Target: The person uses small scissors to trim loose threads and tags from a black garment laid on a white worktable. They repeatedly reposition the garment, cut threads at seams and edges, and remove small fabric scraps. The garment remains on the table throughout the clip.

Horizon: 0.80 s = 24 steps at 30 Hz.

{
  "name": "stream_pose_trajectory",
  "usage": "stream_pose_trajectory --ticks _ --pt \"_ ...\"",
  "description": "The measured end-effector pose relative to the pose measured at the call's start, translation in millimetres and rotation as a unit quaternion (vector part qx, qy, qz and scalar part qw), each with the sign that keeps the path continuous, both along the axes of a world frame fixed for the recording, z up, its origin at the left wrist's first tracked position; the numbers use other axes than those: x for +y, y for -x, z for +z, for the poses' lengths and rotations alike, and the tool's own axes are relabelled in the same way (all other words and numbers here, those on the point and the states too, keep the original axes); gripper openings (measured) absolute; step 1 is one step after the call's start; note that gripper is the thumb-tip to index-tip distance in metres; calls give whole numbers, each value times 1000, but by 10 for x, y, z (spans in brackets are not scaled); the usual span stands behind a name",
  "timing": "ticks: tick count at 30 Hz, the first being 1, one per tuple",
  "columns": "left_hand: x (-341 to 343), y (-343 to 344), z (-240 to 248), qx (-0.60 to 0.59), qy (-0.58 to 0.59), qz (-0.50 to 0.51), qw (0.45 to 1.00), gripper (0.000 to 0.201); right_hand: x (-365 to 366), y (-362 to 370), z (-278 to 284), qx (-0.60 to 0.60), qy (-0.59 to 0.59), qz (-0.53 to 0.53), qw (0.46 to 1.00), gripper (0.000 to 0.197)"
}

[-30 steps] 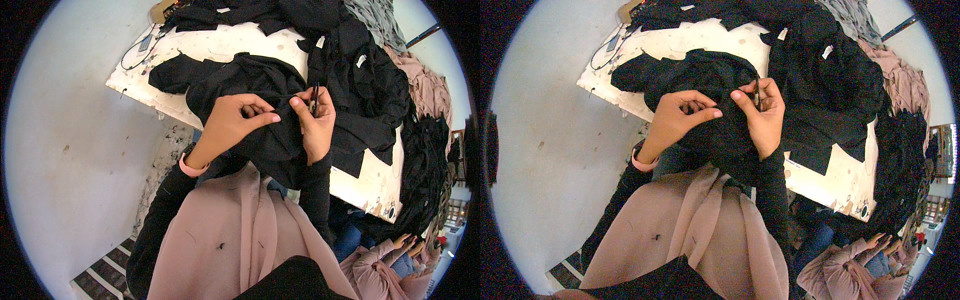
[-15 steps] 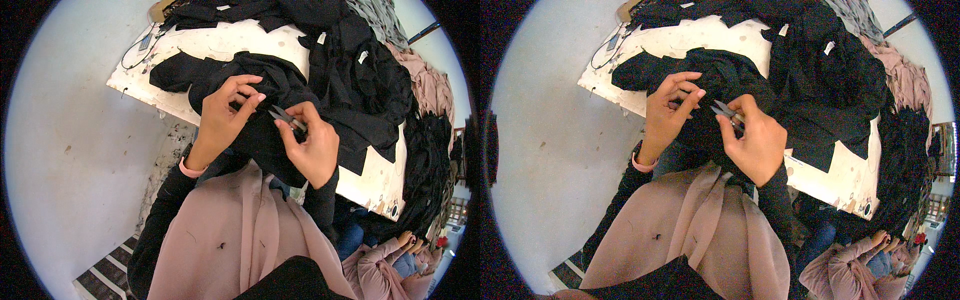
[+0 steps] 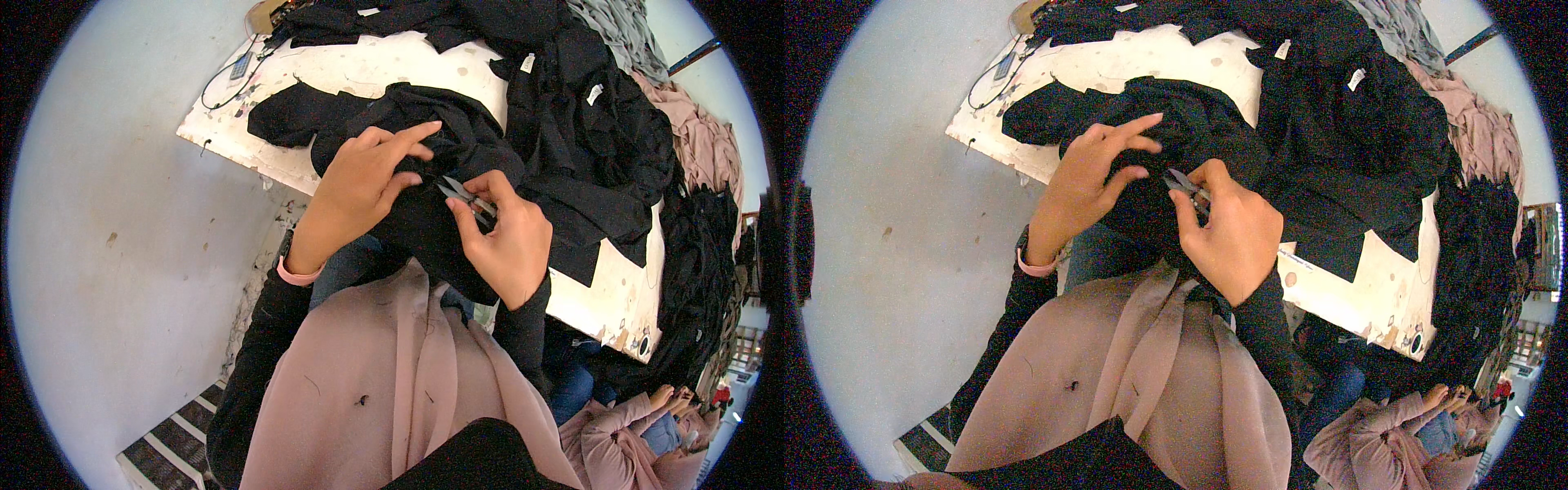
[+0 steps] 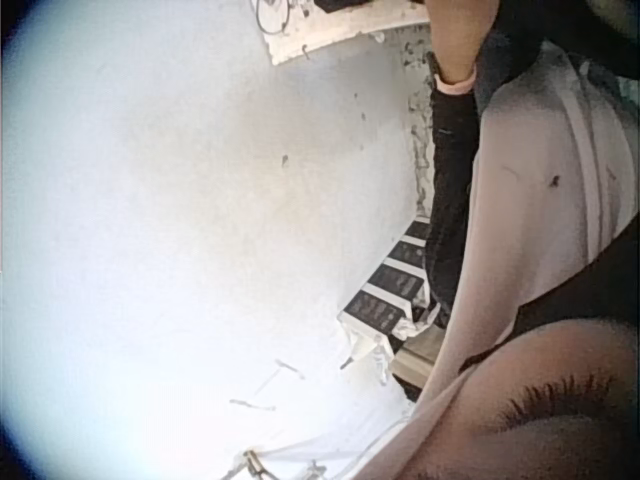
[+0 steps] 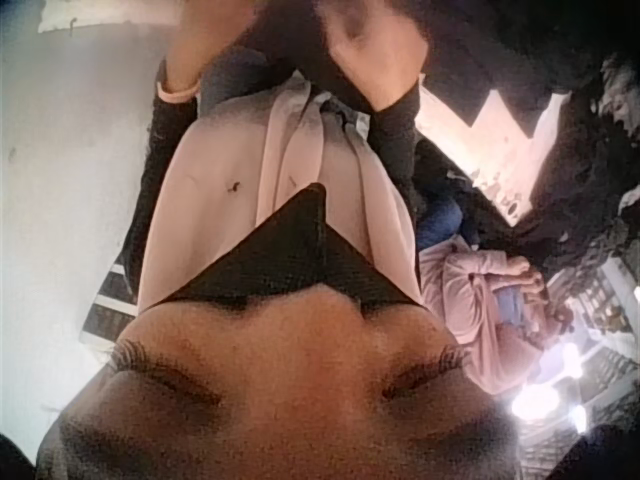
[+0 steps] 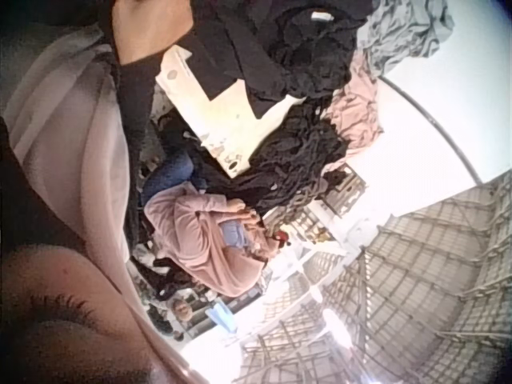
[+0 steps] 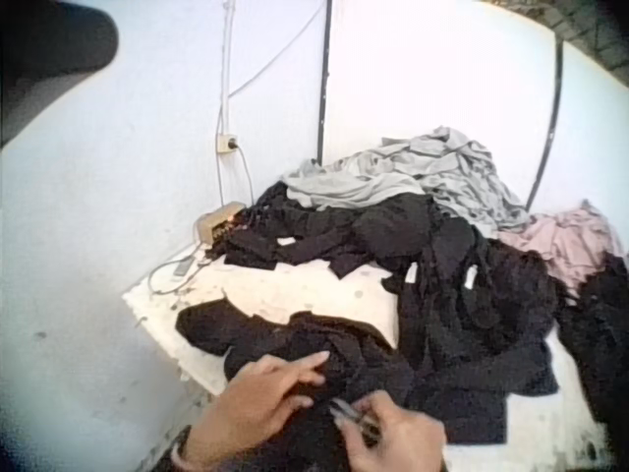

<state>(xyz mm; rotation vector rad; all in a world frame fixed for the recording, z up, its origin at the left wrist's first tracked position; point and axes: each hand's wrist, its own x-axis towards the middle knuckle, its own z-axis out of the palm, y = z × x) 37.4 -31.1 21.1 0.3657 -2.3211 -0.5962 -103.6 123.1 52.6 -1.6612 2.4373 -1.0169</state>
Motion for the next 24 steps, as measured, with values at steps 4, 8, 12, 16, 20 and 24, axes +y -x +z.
stream_pose_trajectory --ticks 4,8,12,16,20,24 --pt "24 10 -15 -27 4 2 1000 55 -49 -22 -7 11 -3 11 1000 18" --pt "70 12 22 9 13 7 1000 52 -113 -48 -16 22 -35 3 999 19" --pt "53 -26 83 1 49 34 998 48 -100 -52 -14 30 -25 6 999 19" --pt "-58 -150 146 9 47 137 989 44 20 19 -18 -30 23 6 999 18" --pt "-81 -173 108 26 -67 114 991 37 75 83 -91 -97 54 21 994 17" --pt "-21 -46 12 52 -93 -24 994 43 72 89 -157 -130 48 24 990 18"
